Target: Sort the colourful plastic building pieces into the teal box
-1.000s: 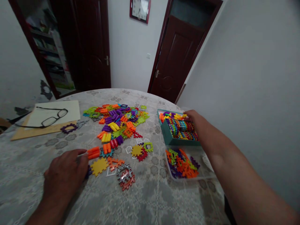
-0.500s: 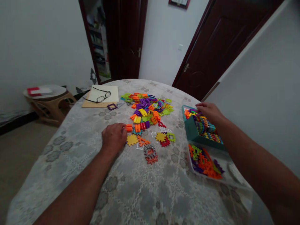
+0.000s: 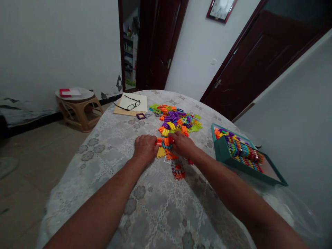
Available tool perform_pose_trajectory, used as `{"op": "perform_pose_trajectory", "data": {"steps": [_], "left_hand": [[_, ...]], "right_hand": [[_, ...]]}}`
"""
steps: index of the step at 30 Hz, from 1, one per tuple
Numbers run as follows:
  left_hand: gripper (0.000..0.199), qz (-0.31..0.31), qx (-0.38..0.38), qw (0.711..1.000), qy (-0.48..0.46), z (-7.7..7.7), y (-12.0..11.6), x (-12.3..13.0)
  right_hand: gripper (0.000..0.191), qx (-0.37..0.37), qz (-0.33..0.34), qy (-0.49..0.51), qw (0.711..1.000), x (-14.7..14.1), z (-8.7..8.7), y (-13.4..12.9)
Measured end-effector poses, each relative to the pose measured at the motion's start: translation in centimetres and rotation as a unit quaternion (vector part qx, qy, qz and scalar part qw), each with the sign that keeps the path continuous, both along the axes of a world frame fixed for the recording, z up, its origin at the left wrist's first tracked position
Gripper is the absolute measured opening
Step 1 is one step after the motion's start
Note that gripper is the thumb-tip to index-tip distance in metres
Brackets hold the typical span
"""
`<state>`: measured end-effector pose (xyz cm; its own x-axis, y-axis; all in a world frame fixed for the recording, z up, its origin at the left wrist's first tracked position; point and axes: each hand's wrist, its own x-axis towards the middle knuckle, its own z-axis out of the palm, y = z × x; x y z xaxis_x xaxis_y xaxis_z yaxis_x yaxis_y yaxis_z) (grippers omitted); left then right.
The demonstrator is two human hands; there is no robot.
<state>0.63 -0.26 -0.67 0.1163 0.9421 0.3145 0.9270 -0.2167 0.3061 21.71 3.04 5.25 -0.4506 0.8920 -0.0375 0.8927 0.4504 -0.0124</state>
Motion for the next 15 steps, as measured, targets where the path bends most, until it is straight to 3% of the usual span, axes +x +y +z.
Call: {"op": "perform_pose_trajectory", "data": {"steps": [5, 10, 15], "left_hand": [[0.010, -0.022, -0.015, 0.999, -0.019, 0.2, -0.1, 0.2], [0.012, -0.030, -0.015, 0.999, -0.038, 0.3, -0.1, 0.4], [0.030, -0.032, -0.006, 0.997, -0.071, 0.0, -0.1, 0.5]], "right_hand": [[0.026, 0.006, -0.026, -0.039, 0.999, 0.3, -1.4, -0.4], [0.020, 0.023, -0.050, -0.011, 0.998, 1.8, -2.1, -0.3], [0.018, -0.025, -0.067, -0.029, 0.997, 2.7, -2.4, 0.4]]}}
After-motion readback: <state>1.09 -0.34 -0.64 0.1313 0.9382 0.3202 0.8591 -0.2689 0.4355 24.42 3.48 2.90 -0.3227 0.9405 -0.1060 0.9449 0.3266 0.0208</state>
